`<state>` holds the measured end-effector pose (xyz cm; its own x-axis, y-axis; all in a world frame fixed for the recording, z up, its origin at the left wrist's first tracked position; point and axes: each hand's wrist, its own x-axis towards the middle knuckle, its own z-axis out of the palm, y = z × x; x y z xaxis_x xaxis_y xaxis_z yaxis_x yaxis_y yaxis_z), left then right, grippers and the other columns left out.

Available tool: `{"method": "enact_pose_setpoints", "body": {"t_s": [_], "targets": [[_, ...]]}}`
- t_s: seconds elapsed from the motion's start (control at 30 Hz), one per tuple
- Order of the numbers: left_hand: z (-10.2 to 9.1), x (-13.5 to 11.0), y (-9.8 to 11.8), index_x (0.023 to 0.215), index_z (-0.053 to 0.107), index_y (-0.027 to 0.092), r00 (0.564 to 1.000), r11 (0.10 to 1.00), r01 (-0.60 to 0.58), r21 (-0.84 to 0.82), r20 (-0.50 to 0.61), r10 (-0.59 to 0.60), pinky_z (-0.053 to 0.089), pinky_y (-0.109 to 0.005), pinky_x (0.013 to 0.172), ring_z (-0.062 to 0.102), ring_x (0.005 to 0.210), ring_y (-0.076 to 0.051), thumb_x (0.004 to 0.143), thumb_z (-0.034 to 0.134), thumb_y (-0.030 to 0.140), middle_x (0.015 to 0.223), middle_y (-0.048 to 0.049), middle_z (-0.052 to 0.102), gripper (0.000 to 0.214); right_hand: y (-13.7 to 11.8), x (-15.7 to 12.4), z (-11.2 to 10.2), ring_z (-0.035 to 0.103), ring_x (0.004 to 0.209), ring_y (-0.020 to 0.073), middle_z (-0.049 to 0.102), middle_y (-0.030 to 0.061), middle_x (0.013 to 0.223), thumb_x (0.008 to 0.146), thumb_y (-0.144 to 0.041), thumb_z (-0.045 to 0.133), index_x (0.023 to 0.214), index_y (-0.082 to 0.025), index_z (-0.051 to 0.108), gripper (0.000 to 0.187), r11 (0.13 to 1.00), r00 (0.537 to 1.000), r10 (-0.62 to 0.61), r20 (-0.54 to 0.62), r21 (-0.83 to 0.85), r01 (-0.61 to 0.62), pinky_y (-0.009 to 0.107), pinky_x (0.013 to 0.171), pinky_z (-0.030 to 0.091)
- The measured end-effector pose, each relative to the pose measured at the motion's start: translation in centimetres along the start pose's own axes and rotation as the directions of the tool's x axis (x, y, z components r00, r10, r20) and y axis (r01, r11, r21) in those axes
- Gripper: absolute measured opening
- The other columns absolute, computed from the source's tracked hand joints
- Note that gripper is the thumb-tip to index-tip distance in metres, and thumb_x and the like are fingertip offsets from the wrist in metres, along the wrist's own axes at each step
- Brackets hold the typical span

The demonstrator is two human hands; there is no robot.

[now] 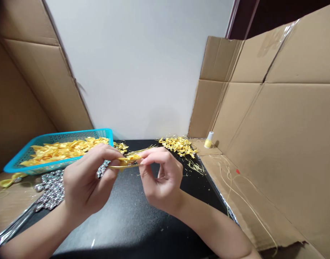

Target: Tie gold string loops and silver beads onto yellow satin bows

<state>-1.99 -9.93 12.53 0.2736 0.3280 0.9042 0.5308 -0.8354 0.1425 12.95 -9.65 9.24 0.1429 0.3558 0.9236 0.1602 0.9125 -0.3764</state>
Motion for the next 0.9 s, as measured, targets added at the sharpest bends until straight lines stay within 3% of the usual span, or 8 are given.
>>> {"method": "enact_pose_setpoints", "body": {"t_s": [0.43, 0.73, 0.9], "targets": [[0.36, 0.02, -0.09, 0.077, 0.051, 0.019, 0.999, 0.999, -0.034, 0.014, 0.009, 0.034, 0.039, -0.029, 0.057, 0.049, 0.057, -0.014, 0.083, 0.052, 0.013, 0.063, 0.0012, 0.053, 0.009, 0.19, -0.12, -0.21, 0.063, 0.079, 0.0143, 0.062, 0.0001, 0.084, 0.082, -0.006, 0.058, 0.089, -0.027, 0.052, 0.022, 0.995, 0.996, -0.079, 0.029, -0.065, 0.081, 0.032, 0.065, 0.056], [0.67, -0.1, -0.24, 0.076, 0.054, 0.018, 0.998, 0.998, -0.06, 0.015, -0.007, 0.06, 0.04, -0.029, 0.057, 0.05, 0.057, -0.014, 0.081, 0.055, 0.012, 0.063, 0.001, 0.056, 0.008, -0.28, 0.32, 0.21, 0.06, 0.083, 0.0135, 0.06, 0.0001, 0.086, 0.079, -0.011, 0.061, 0.092, -0.024, 0.053, 0.02, 0.984, 0.988, 0.132, 0.084, 0.108, -0.14, 0.032, 0.076, 0.053], [0.72, -0.05, -0.16, 0.075, 0.054, 0.019, 0.998, 0.997, -0.067, 0.029, -0.008, 0.067, 0.04, -0.029, 0.057, 0.051, 0.057, -0.014, 0.082, 0.055, 0.013, 0.063, 0.0009, 0.057, 0.009, -0.29, 0.36, 0.15, 0.06, 0.079, 0.0124, 0.06, -0.0009, 0.086, 0.078, -0.011, 0.063, 0.09, -0.024, 0.053, 0.02, 0.971, 0.98, 0.183, 0.079, 0.142, -0.192, 0.031, 0.076, 0.051]]}}
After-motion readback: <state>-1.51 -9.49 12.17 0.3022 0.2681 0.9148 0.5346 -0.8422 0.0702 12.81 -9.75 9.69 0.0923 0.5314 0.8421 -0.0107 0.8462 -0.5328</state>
